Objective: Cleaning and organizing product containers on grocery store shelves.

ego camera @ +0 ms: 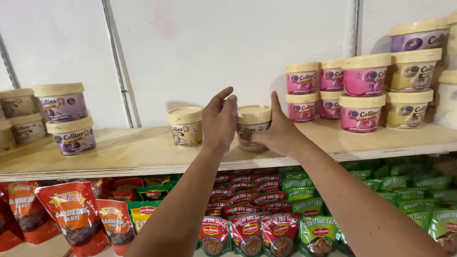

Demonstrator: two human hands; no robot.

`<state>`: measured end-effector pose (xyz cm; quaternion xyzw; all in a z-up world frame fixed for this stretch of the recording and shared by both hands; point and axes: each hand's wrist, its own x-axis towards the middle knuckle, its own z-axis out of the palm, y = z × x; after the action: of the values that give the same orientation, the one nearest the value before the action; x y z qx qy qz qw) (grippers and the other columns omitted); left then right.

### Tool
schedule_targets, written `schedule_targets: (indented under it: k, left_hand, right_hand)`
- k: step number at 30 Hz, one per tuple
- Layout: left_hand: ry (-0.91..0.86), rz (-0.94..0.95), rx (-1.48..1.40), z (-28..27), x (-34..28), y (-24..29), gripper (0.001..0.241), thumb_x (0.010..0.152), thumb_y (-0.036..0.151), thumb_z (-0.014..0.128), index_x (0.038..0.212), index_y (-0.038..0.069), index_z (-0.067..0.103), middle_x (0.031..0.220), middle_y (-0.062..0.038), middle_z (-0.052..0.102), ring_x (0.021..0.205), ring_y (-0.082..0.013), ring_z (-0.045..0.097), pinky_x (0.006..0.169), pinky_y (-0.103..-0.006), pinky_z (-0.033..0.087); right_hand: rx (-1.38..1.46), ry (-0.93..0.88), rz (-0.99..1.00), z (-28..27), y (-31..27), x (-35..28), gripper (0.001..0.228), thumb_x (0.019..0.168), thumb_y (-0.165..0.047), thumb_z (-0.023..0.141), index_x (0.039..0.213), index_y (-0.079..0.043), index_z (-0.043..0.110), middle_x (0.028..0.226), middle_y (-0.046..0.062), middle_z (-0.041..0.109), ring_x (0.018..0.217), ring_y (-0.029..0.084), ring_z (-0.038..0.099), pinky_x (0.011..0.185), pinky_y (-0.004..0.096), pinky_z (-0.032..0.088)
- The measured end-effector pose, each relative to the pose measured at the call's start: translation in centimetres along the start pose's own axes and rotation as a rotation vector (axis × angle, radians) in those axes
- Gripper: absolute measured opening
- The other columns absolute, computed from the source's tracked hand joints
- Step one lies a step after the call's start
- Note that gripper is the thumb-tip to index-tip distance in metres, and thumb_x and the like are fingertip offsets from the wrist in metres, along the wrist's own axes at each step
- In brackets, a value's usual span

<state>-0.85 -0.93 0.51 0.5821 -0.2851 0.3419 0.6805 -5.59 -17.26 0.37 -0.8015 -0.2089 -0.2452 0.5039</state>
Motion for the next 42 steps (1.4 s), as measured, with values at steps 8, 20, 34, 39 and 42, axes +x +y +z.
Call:
schedule_targets:
  k: [8, 20, 34, 39, 42]
  left_hand:
    - [-0.13, 0.447, 1.039, 4.0, -1.4, 4.7, 0.026, 0.103, 0.024, 0.055, 0.119, 0.006, 0.064, 0.097, -0.018, 0.074, 0.094, -0.0386, 0.073, 0.09, -0.046, 0.056]
    - [-0.636, 0.277, 1.303, 4.9, 0.9, 3.2, 0.029, 0.101, 0.03, 0.057, 0.1, 0.008, 0.076, 0.1, -0.015, 0.076, 0.092, -0.0346, 0.071, 0.082, -0.0463, 0.053]
    - [0.104, 0.028, 0.653, 1.2, -0.6, -1.9, 0.037, 0.109, 0.033, 0.044, 0.124, 0.001, 0.057, 0.114, -0.024, 0.069, 0.108, -0.0401, 0.063, 0.093, -0.0485, 0.048]
    - [-0.553, 0.25, 1.431, -0.8, -0.5, -3.9, 0.027, 0.098, 0.021, 0.052, 0.096, 0.002, 0.072, 0.096, -0.02, 0.074, 0.089, -0.0403, 0.074, 0.077, -0.0508, 0.059]
    - [-0.509, 0.416, 1.444, -0.3, -0.9, -1.1, 0.027, 0.099, 0.021, 0.054, 0.092, 0.002, 0.072, 0.094, -0.02, 0.074, 0.086, -0.0423, 0.072, 0.074, -0.0519, 0.059]
  right_hand:
    - [-0.173, -0.208, 0.072, 1.1, 4.7, 3.6, 0.142, 0.074, -0.029, 0.078, 0.153, -0.007, -0.037, 0.147, 0.017, 0.052, 0.131, 0.026, 0.059, 0.11, 0.035, 0.043]
    - [-0.032, -0.191, -0.06, 0.4, 3.5, 2.5, 0.102, 0.082, -0.028, 0.081, 0.157, -0.003, 0.015, 0.127, 0.012, 0.068, 0.111, 0.022, 0.065, 0.097, 0.036, 0.054]
    - [0.186, -0.126, 0.194, -0.2, 2.2, 2.0, 0.132, 0.071, -0.021, 0.073, 0.162, -0.006, -0.021, 0.142, 0.029, 0.065, 0.128, 0.033, 0.063, 0.107, 0.032, 0.045]
    - [-0.204, 0.193, 0.123, 0.5, 0.7, 1.5, 0.116, 0.076, -0.035, 0.087, 0.159, -0.005, 0.012, 0.15, 0.022, 0.049, 0.135, 0.027, 0.053, 0.108, 0.034, 0.045]
    - [-0.165, 0.152, 0.18, 0.3, 0.4, 1.4, 0.102, 0.079, -0.034, 0.083, 0.158, -0.008, 0.022, 0.15, 0.02, 0.05, 0.136, 0.027, 0.053, 0.111, 0.035, 0.043]
